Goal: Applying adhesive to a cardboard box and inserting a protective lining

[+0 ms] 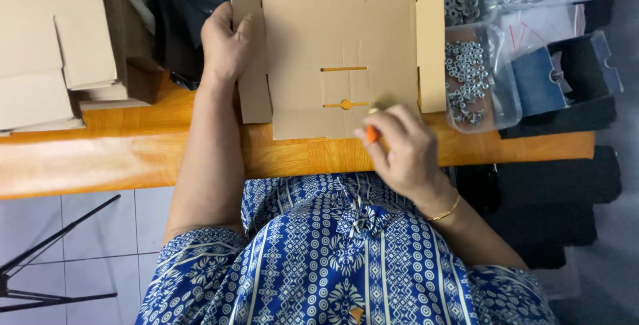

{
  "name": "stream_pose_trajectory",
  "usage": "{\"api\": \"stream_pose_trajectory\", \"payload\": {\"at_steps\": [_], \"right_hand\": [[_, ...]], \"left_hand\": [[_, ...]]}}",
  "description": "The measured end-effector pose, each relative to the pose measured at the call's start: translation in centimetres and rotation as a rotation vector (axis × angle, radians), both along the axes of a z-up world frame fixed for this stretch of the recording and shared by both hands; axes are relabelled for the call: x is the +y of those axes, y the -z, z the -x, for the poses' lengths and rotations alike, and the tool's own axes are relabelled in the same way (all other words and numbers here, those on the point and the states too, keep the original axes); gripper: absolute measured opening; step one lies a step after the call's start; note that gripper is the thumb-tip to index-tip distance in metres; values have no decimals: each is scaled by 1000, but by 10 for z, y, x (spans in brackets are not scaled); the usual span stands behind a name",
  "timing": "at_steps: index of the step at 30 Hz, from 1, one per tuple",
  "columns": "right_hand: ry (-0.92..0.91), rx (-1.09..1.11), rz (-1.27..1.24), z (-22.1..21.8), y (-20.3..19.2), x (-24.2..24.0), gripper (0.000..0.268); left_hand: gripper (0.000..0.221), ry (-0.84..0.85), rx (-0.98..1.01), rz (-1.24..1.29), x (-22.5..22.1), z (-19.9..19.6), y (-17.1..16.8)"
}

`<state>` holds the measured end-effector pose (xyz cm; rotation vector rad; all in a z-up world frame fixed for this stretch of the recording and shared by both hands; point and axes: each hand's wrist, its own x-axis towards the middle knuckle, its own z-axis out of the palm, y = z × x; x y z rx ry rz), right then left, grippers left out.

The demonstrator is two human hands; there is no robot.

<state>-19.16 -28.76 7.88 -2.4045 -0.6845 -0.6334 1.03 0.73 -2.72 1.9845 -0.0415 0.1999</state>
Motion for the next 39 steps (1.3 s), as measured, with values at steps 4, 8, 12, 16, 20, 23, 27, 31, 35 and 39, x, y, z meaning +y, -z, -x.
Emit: {"api": "stream_pose_trajectory", "payload": {"at_steps": [4, 8, 12, 16, 20, 23, 27, 31, 35, 39], "right_hand": [[-292, 268, -354, 8, -29, 2, 16], [-34, -23, -161, -4, -34, -25, 16], [165, -37, 54, 3, -10, -28, 20], [-175, 254, -321, 16, -20, 2, 14], [-71, -2, -262, -20, -16, -11, 16], [133, -121, -51, -41, 6, -19, 15], [-120, 48, -106, -21, 16, 25, 19], [-442, 333, -450, -26, 3, 23, 19], [53, -122, -226, -80, -10, -4, 13], [329, -156, 123, -131, 26, -19, 17]], "left_hand": [[25, -1, -39, -51, 2, -3, 4], [17, 12, -69, -47, 2, -4, 3], [15, -10, -9, 15, -2, 3, -6], [16, -21, -17, 14, -2, 1, 2], [23, -38, -40, 11, -1, -1, 2], [21, -35, -37, 24, -2, 1, 2], [24, -39, -23, 16, -3, -2, 5], [24, -48, 42, 35, -5, 7, -14], [22, -34, 39, 79, -6, 11, -19], [29, -46, 69, 76, -6, 9, -22]]}}
